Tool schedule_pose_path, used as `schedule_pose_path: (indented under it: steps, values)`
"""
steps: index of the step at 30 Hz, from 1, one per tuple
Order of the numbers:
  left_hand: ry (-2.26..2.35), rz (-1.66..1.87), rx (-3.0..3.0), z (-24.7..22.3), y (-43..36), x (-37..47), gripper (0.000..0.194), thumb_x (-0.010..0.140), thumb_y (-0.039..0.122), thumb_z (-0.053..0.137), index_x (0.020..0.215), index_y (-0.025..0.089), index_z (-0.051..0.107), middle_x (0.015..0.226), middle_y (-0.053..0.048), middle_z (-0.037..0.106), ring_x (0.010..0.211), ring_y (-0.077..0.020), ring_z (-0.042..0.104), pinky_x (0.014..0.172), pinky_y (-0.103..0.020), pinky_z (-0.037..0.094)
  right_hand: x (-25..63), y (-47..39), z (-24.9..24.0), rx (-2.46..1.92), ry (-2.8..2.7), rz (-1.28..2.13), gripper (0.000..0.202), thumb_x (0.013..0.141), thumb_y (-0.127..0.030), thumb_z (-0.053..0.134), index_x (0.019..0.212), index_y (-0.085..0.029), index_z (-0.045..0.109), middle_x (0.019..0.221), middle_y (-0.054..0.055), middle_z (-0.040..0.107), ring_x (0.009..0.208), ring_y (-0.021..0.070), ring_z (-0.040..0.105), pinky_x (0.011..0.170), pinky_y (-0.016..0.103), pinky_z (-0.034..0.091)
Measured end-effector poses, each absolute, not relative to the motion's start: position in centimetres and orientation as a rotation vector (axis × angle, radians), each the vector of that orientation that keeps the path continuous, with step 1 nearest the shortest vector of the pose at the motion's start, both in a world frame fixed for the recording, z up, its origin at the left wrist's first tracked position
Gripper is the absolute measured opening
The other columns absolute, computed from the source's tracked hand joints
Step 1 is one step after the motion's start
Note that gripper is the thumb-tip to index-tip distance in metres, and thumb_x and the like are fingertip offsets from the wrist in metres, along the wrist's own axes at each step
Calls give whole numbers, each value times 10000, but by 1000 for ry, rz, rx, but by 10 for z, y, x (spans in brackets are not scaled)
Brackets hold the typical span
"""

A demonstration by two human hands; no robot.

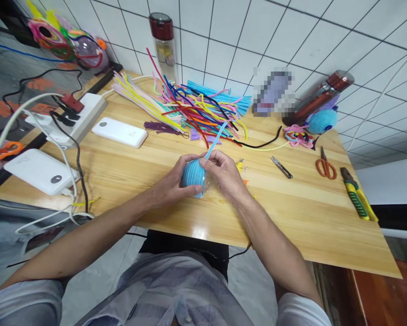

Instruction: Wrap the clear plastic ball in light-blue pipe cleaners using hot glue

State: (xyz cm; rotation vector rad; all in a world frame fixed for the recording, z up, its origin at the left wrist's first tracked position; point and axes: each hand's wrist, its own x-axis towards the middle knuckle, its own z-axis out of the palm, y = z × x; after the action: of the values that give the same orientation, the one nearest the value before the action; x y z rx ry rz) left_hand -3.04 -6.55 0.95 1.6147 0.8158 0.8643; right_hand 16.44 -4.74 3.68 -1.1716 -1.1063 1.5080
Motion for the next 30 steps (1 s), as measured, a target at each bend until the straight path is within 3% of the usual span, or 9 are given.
schedule_pose_path:
  steps: [3,7,14,17,21,26,30]
  values:
    - [843,882,1702,7,-64,-29,888,818,441,872,1547,257,398,1653,-175,461,1494,-391,499,1254,-604,420,165,-48,37,-1177,-1113,1504,482,614,-577,1016,856,-244,766,835,-6,693,773,168,580,736,318,473]
    - [877,889,1719,5,-63,-27,832,815,453,870,1498,276,429,1557,-162,529,1429,-389,545,1213,-611,461,166,-49,40,-1195,-1109,1493,456,650,-570,999,880,-251,767,872,3,698,787,175,586,736,328,477]
    - [876,950,1812,-2,-64,-26,831,778,431,889,1435,275,403,1486,-152,490,1426,-372,508,1225,-603,436,167,-48,37,-1195,-1132,1465,460,648,-555,999,906,-253,769,885,4,705,810,182,599,763,339,490]
    - [849,930,1786,2,-65,-28,772,838,474,848,1435,275,401,1505,-155,482,1436,-373,496,1229,-605,422,166,-47,35,-1197,-1136,1467,464,657,-560,989,916,-248,765,872,2,702,807,181,601,769,339,491]
    - [821,908,1656,11,-66,-32,524,1008,566,663,1390,279,446,1549,-138,502,1443,-338,499,1239,-567,411,164,-49,35,-1184,-1144,1465,442,666,-560,984,889,-248,764,862,-2,698,801,176,597,776,335,491]
    - [856,853,1526,9,-62,-32,505,985,607,684,1316,282,484,1251,-68,600,1132,-272,594,988,-466,544,163,-49,34,-1171,-1163,1454,432,656,-562,985,863,-255,765,902,3,719,841,187,619,797,338,503]
    - [817,848,1443,3,-57,-31,573,902,638,778,1247,284,488,1112,-32,589,1011,-250,592,839,-402,542,163,-49,33,-1180,-1184,1444,454,646,-569,988,889,-259,764,892,-1,710,826,188,616,788,343,503]
